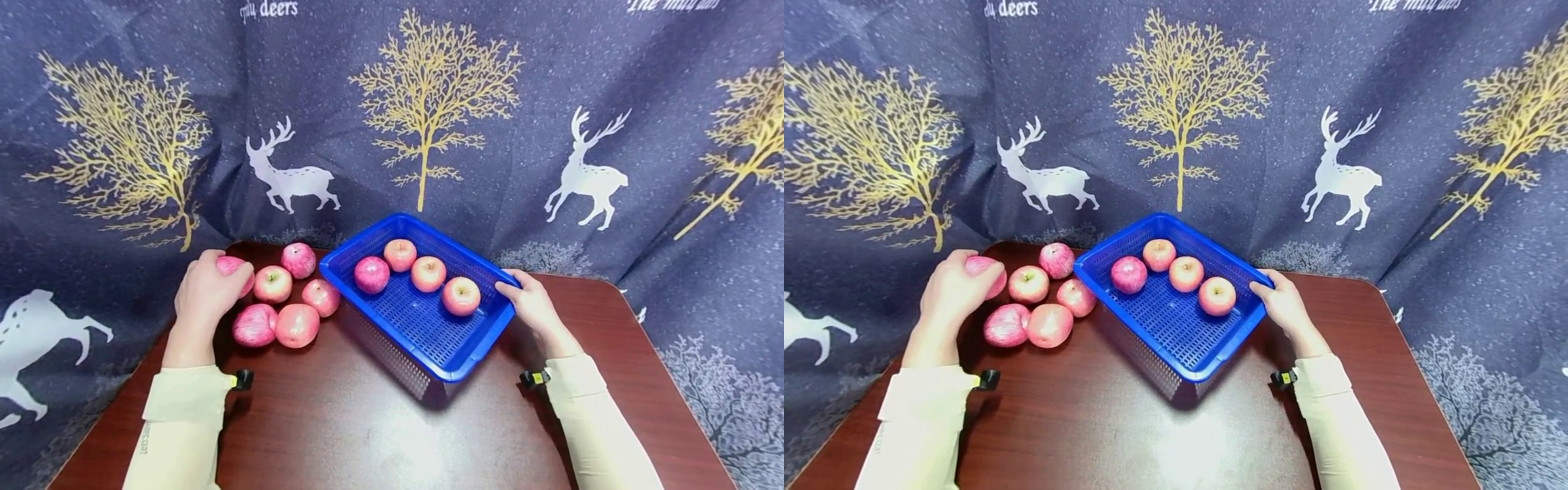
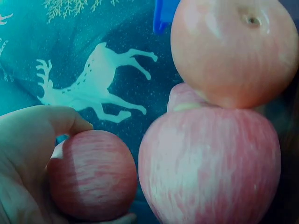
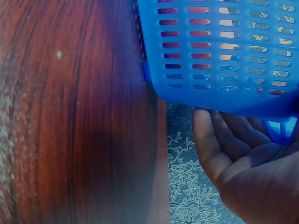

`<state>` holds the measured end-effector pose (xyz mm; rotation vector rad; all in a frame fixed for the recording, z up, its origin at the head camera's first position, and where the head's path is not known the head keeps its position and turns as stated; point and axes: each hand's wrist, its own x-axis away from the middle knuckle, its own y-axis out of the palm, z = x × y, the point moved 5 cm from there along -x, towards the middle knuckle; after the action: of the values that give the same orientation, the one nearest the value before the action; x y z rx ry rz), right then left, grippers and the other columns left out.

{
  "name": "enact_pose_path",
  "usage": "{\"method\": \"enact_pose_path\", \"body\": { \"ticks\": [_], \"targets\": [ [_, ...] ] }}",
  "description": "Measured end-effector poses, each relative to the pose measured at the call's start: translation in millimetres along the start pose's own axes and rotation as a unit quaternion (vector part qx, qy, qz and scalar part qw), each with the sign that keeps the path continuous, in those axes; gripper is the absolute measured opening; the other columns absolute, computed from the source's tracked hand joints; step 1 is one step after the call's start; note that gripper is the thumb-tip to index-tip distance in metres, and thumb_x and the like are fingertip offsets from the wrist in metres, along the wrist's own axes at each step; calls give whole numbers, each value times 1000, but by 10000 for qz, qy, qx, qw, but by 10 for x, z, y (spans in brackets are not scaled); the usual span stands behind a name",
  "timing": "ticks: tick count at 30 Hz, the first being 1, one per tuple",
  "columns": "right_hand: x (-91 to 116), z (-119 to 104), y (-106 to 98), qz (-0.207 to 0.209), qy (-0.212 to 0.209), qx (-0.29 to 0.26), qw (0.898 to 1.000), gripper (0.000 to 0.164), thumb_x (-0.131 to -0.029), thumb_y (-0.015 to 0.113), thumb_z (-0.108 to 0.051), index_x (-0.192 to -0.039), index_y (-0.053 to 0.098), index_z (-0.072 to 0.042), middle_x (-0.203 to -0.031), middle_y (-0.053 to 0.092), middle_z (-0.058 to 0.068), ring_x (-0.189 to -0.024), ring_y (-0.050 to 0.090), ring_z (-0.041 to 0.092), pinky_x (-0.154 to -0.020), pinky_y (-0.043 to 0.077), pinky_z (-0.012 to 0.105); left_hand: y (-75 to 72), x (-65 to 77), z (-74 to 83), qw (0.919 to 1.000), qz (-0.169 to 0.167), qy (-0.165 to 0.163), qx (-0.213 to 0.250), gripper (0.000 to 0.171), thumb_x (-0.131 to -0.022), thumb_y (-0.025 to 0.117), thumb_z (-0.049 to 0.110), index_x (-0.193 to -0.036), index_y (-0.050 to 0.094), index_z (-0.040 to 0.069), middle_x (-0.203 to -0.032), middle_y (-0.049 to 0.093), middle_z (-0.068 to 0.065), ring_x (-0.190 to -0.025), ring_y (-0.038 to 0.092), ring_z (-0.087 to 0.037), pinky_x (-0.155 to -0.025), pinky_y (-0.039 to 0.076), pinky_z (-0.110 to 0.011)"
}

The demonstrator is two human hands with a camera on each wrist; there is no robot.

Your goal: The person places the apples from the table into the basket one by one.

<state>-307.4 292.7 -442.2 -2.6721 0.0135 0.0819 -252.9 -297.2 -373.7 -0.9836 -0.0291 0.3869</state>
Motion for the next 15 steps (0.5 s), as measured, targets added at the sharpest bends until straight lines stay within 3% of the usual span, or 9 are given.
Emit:
{"method": "enact_pose_path", "body": {
  "ticks": [8,15],
  "targets": [
    [-10,16,24,-29,-9,-57,10000,37,-97,61,-30,-126,59,-7,-117,62,17,-100,62,32,-91,48,49,24,63,214,9991,277,296,152,71,-89,52,57,-142,46,10,-130,50,-26,-111,49,-47,-87,40,-63],
    [-10,4,0,16,0,8,10000,40,-97,61,-33,-127,59,-7,-119,62,16,-101,62,30,-91,48,47,60,45,574,9957,396,825,127,71,-88,52,58,-141,47,10,-128,51,-24,-108,51,-44,-83,42,-62]
  ]
}}
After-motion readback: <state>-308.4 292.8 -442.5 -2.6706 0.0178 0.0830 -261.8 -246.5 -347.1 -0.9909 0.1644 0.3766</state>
